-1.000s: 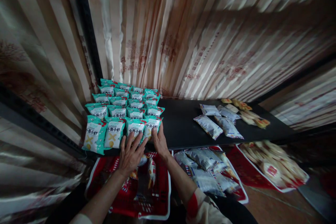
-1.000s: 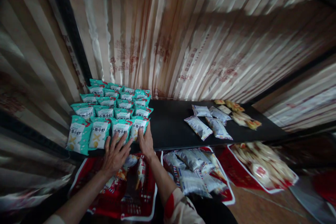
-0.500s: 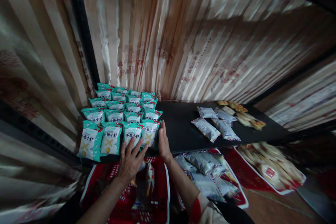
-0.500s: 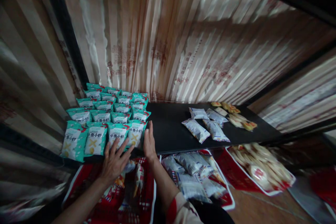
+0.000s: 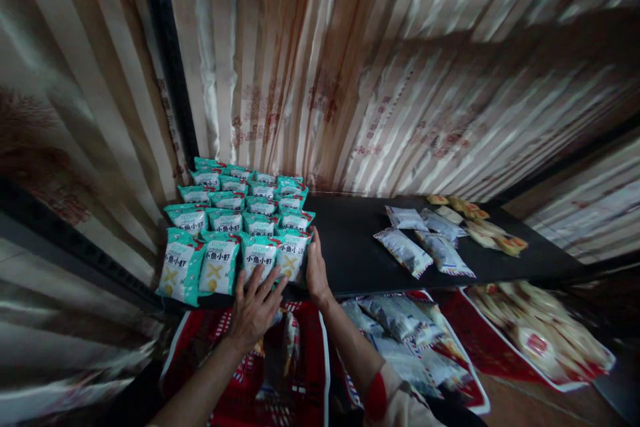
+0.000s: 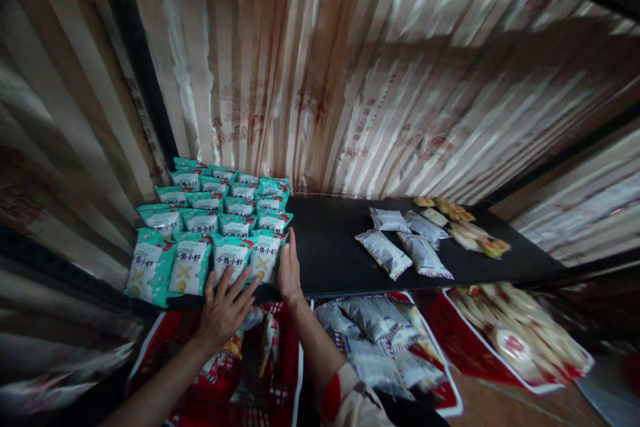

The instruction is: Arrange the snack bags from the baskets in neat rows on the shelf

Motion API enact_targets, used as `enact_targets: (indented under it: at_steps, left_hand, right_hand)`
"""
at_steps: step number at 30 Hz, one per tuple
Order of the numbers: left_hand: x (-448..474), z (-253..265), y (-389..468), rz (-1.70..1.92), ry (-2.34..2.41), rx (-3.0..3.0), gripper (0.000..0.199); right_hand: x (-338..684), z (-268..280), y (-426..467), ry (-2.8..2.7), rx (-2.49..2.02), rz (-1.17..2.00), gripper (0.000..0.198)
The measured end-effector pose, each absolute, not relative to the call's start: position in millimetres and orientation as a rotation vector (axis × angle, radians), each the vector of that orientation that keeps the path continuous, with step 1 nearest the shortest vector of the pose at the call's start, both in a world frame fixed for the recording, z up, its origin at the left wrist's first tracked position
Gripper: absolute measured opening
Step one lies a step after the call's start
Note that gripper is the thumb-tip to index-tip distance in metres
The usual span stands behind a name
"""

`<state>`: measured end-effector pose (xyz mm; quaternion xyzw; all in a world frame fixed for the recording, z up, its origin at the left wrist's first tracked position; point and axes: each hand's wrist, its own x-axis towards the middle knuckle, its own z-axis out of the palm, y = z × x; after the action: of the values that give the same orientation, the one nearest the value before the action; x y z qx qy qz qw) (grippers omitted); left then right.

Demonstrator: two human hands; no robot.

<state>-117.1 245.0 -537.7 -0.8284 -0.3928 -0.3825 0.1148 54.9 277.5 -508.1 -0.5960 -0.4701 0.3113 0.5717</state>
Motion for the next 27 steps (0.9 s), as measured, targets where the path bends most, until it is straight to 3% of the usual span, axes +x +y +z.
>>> enact_targets:
  at_steps: [10,18,23,27]
  left_hand:
    - [-117,-529,214,-1.178,-1.162,-2.489,0.042]
    - [-87,-537,162,-1.082,-1.21,-2.516,0.046]
    - [-61,-556,121,-1.121,-1.411,-2.431,0.046]
    - [-48,-555,99,-1.224,-1.647,-2.251,0.048]
  right_hand:
    - [58,-517,259,-0.979,-1.374,0.618,0.064]
    - [98,-501,195,-1.029,-1.394,0.558,0.058]
    - [169,-501,144,-1.193,-1.629,0.408,0.058]
    - [194,-498,114,-1.522,-1.538,0.272,0.047]
